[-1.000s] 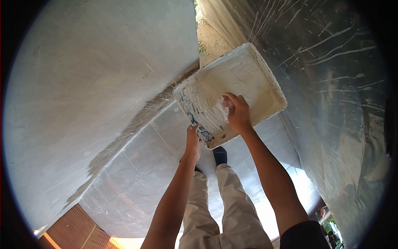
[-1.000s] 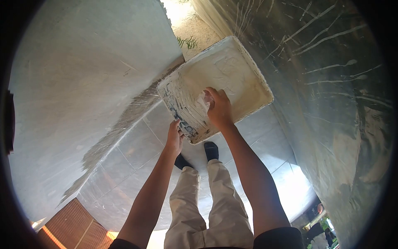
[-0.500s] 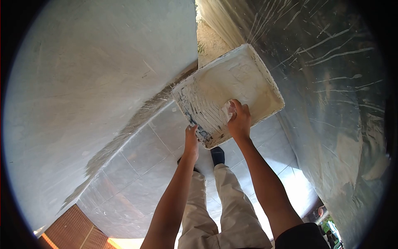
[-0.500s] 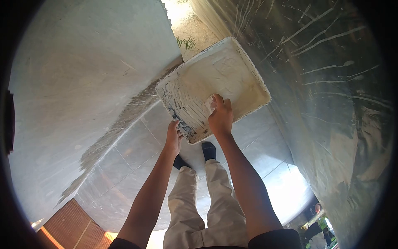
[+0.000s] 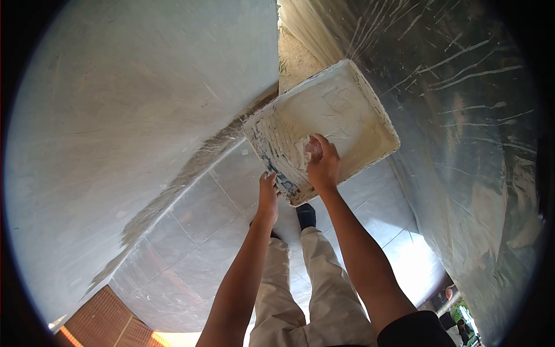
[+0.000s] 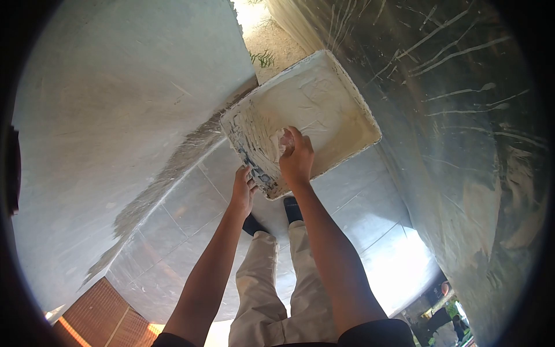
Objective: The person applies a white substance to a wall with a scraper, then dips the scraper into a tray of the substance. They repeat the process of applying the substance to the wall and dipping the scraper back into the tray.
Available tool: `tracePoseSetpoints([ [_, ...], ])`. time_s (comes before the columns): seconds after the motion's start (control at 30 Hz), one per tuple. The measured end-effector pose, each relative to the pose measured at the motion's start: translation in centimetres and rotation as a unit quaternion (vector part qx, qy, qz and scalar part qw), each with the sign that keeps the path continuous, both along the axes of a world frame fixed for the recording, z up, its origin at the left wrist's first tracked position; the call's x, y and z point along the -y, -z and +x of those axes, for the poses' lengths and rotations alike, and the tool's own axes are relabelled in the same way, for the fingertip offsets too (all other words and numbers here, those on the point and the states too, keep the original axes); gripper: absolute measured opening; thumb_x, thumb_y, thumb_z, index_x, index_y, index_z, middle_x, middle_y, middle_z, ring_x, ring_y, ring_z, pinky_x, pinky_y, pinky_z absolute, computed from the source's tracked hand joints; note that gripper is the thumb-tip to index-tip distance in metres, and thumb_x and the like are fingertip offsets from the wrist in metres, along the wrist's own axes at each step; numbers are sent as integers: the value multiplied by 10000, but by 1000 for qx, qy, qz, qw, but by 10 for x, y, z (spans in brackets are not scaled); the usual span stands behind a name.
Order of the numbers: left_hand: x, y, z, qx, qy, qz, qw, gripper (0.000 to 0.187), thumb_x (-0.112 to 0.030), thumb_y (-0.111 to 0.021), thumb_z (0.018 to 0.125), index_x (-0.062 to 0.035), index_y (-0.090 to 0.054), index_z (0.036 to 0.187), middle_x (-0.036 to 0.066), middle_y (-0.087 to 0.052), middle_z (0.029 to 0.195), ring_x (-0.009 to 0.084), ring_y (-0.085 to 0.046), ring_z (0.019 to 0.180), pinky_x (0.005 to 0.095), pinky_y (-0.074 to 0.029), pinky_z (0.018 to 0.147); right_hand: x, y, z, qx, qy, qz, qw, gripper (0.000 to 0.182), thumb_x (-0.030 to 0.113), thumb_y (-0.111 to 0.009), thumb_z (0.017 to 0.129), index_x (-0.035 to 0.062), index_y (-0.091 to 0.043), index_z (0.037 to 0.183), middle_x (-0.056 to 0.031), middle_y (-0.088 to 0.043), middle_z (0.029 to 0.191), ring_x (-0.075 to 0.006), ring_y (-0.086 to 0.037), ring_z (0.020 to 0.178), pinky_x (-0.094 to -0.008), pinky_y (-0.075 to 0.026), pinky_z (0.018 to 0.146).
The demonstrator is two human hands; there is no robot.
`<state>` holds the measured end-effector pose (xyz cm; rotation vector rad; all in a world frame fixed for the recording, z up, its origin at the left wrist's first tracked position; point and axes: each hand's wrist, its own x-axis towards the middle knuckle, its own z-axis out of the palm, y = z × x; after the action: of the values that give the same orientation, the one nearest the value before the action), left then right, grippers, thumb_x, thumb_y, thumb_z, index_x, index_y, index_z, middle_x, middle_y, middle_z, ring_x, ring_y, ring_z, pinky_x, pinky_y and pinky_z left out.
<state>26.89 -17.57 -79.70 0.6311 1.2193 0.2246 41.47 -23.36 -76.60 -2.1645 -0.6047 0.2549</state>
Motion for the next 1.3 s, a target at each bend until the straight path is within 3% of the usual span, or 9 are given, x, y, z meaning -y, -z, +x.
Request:
tracePoseSetpoints([
  [0.17, -4, 3, -8, 1, 14, 3, 1000, 598, -456, -474, 923, -106, -358, 1394, 86, -470, 1348, 235, -457, 1230, 396, -302, 1035, 35, -25, 22, 81, -30, -29, 996, 482, -130, -529, 761, 105, -556, 1181, -162, -568, 955, -380, -587, 915, -470, -471, 759],
  [0.33, -2, -1, -6, -11, 25, -3, 1000, 637, -465, -478, 917, -86, -332, 1408, 95, -444, 1374, 241, -438, 1253, 400, -290, 1052, 45, -28, 22, 75, -64, -103, 990, 462, -121, -543, 787, 107, -539, 1188, -147, -566, 971, -349, -601, 931, -453, -493, 778],
  [0.43, -2, 6, -7, -12, 51, -2, 999, 651, -470, -485, 908, -87, -328, 1409, 97, -431, 1379, 246, -422, 1265, 406, -285, 1054, 38, -21, 18, 15, -69, -76, 995, 457, -120, -546, 786, 108, -537, 1182, -136, -566, 975, -332, -607, 943, -442, -503, 781],
  [0.77, -2, 0, 7, 2, 34, -4, 999, 563, -450, -507, 898, -121, -413, 1345, 50, -482, 1308, 215, -457, 1182, 397, -282, 1009, 36, -7, 19, 30, -84, -90, 992, 492, -120, -546, 769, 135, -527, 1189, -123, -574, 978, -330, -609, 951, -430, -505, 789],
  [0.83, 0, 5, 3, -2, 26, -6, 1000, 547, -447, -510, 898, -124, -428, 1332, 44, -493, 1294, 209, -462, 1172, 393, -289, 997, 31, -7, 11, 22, -74, -77, 994, 466, -142, -561, 760, 99, -557, 1158, -117, -615, 949, -329, -608, 921, -427, -484, 800],
  [1.3, 0, -7, 7, 21, 1, -36, 999, 565, -444, -416, 947, -72, -414, 1372, 81, -508, 1334, 212, -472, 1191, 376, -290, 1025, 12, -2, 22, -21, -139, -92, 986, 442, -142, -544, 750, 76, -597, 1130, -140, -612, 979, -325, -621, 925, -401, -500, 804],
])
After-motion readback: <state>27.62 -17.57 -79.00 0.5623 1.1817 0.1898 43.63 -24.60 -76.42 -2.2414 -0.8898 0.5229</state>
